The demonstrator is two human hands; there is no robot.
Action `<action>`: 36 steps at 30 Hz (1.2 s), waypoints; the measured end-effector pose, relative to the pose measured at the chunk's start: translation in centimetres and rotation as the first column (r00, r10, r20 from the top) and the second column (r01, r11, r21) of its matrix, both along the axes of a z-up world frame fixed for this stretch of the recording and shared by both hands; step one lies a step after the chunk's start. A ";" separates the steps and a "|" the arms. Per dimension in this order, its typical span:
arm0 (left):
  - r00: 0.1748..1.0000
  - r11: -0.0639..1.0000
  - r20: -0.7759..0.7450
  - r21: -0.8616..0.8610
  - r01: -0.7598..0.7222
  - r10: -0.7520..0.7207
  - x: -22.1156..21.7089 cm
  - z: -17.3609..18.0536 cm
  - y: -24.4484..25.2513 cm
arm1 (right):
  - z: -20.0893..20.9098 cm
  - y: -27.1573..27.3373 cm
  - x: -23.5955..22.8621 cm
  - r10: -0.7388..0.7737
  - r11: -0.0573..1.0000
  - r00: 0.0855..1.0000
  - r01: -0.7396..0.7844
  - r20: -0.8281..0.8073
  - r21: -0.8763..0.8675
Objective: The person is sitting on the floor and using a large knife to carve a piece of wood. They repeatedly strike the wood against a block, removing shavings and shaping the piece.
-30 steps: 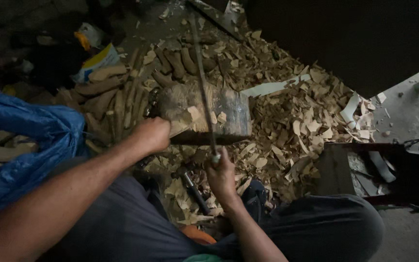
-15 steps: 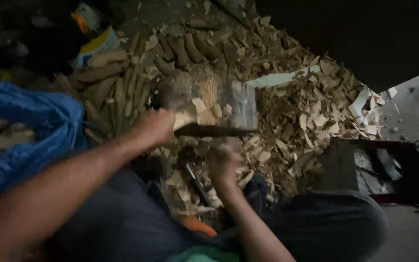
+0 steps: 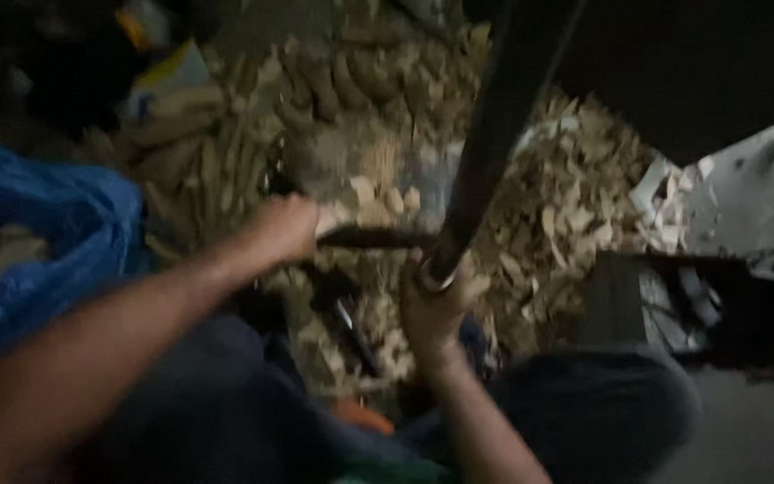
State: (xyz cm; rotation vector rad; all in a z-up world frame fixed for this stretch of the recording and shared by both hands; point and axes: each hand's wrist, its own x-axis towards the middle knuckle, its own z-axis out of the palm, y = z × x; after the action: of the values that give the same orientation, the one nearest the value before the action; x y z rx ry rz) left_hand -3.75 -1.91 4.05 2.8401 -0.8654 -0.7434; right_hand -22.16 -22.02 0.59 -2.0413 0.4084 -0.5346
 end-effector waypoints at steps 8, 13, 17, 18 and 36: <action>1.000 0.997 0.007 0.083 -0.001 0.000 0.2 0.3 -1.1 | -2.6 0.3 2.7 0.225 0.906 0.899 -0.051 -0.375 0.420; 0.995 0.999 0.099 0.024 -0.021 0.019 2.8 1.7 -1.4 | 1.1 -2.0 1.3 0.098 0.886 0.992 -0.052 0.077 -0.460; 1.000 1.000 0.025 0.023 0.003 -0.003 0.6 0.4 -1.1 | -1.7 -0.7 1.1 -0.073 0.997 0.993 0.074 0.094 -0.008; 1.000 1.000 0.009 0.023 -0.004 0.003 -0.2 0.1 -1.1 | -3.2 0.5 1.4 -0.011 1.000 0.992 0.013 -0.125 0.009; 0.997 0.999 -0.050 0.020 -0.051 0.052 2.6 -0.6 -1.6 | -0.8 3.0 1.7 0.134 0.978 0.932 -0.069 -0.337 0.196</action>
State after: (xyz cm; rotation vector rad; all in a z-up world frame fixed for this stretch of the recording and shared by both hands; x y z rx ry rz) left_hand -1.16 -3.56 3.47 2.8346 -0.7799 -0.8174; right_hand -20.44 -19.07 -0.16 -1.9666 0.5371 -0.0627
